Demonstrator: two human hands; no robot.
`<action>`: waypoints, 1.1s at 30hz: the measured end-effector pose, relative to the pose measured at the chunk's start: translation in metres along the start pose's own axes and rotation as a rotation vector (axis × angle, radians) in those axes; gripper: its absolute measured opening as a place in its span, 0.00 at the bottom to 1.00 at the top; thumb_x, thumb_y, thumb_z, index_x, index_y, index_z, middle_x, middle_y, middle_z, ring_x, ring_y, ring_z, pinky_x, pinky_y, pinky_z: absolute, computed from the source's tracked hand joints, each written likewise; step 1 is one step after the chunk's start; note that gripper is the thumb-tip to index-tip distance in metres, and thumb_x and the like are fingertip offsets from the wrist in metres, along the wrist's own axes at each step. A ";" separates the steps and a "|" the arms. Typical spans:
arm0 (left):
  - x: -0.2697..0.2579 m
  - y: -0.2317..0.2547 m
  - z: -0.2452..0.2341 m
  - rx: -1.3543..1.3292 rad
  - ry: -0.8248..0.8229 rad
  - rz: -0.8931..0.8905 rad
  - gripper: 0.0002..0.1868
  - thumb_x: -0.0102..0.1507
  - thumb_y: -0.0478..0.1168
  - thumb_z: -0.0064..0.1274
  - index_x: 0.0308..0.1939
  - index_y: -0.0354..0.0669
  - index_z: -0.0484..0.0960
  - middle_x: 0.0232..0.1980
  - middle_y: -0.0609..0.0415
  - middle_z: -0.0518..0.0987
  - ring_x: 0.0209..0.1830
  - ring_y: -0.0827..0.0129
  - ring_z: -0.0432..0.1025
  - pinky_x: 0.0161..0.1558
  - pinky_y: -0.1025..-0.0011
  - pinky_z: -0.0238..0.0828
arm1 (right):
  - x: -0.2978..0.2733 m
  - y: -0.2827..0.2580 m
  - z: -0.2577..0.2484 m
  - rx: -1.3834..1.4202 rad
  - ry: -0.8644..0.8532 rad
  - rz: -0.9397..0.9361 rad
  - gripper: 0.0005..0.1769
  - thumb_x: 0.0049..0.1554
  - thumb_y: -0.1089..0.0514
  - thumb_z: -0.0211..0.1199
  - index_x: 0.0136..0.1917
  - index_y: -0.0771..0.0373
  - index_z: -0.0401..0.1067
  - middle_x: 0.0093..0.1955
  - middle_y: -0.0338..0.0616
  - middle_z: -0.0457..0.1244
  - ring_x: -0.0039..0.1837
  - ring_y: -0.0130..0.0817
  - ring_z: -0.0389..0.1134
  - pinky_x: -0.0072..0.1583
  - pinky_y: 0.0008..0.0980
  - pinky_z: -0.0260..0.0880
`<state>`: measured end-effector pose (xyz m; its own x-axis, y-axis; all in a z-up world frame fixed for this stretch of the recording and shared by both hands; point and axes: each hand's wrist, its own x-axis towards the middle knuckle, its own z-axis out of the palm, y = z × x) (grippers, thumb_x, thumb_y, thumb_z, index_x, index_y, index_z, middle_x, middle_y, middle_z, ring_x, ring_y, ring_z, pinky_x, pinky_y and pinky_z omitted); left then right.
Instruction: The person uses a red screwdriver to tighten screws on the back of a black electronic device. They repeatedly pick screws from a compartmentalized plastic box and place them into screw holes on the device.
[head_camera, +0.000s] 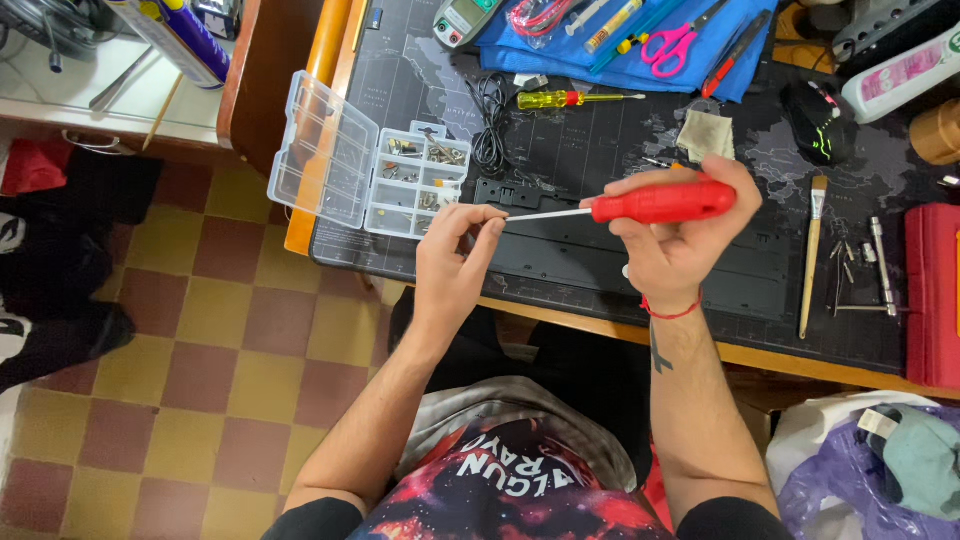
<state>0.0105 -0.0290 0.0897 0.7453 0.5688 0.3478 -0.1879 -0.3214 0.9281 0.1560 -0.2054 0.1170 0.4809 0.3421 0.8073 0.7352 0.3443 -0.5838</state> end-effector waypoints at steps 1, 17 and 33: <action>0.000 0.001 -0.002 0.000 0.002 0.000 0.03 0.70 0.37 0.56 0.44 0.47 0.85 0.35 0.57 0.79 0.34 0.70 0.72 0.36 0.72 0.70 | 0.001 0.003 0.001 0.001 -0.001 0.000 0.43 0.57 0.61 0.70 0.74 0.62 0.44 0.47 0.64 0.68 0.48 0.51 0.74 0.52 0.42 0.77; -0.023 -0.037 -0.020 0.560 0.117 0.462 0.10 0.61 0.32 0.62 0.44 0.50 0.88 0.42 0.57 0.82 0.36 0.62 0.75 0.41 0.67 0.74 | 0.012 0.023 0.028 -0.081 -0.292 0.146 0.45 0.59 0.68 0.72 0.79 0.69 0.45 0.52 0.64 0.70 0.55 0.55 0.75 0.56 0.48 0.79; -0.019 -0.053 -0.016 0.556 0.122 0.669 0.05 0.62 0.31 0.57 0.39 0.39 0.88 0.44 0.52 0.85 0.37 0.64 0.79 0.47 0.72 0.78 | 0.017 0.036 0.041 -0.135 -0.408 0.115 0.50 0.56 0.69 0.76 0.80 0.66 0.47 0.53 0.62 0.71 0.54 0.54 0.75 0.55 0.50 0.79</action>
<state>-0.0037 -0.0104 0.0361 0.5107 0.1963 0.8371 -0.1984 -0.9204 0.3369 0.1716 -0.1513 0.1064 0.3552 0.6976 0.6223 0.7571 0.1757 -0.6292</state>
